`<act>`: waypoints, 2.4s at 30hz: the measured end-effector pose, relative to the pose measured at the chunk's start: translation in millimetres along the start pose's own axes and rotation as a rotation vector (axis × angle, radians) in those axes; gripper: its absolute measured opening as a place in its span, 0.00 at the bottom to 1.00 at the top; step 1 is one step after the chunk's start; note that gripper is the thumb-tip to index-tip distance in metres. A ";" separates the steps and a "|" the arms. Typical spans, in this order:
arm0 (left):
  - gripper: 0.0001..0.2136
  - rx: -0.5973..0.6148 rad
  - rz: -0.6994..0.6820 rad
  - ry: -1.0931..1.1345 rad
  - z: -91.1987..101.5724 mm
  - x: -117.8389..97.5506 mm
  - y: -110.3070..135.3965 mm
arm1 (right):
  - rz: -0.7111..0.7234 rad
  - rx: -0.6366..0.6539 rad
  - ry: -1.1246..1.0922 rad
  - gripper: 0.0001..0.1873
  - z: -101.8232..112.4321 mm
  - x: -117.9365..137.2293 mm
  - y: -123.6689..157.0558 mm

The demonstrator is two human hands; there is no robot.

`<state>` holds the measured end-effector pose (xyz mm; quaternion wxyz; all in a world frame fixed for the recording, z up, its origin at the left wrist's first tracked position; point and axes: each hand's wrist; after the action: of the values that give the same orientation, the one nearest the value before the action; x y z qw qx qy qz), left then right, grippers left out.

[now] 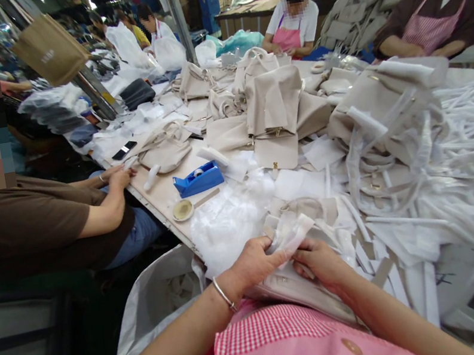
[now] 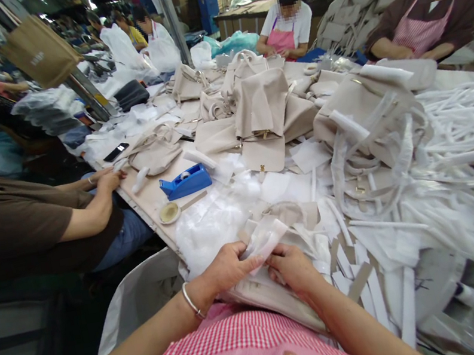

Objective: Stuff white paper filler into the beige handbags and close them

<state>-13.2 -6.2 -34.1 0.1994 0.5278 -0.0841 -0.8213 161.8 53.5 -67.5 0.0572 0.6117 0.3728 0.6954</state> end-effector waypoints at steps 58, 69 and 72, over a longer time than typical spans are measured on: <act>0.21 0.192 -0.400 -0.212 -8.4 9.5 0.5 | 1.434 0.413 1.299 0.11 6.3 83.7 -12.8; 0.16 0.183 -0.349 -0.261 -5.9 -2.3 7.6 | 0.816 0.471 1.090 0.06 10.3 92.2 -20.5; 0.15 0.176 -0.370 -0.297 -6.2 -4.9 9.1 | 0.748 0.480 1.220 0.09 4.6 101.7 -21.0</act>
<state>-3.7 -12.0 -29.5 -0.0154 0.4233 -0.0856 -0.9018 133.1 125.1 2.2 -0.5342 0.1994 0.2472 0.7834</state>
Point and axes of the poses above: each hand's wrist, its own y-axis away from the middle knuckle, its own z-axis out of the back of the hand, x = y × z, and after that the axes turned 9 degrees about -x, right-handed
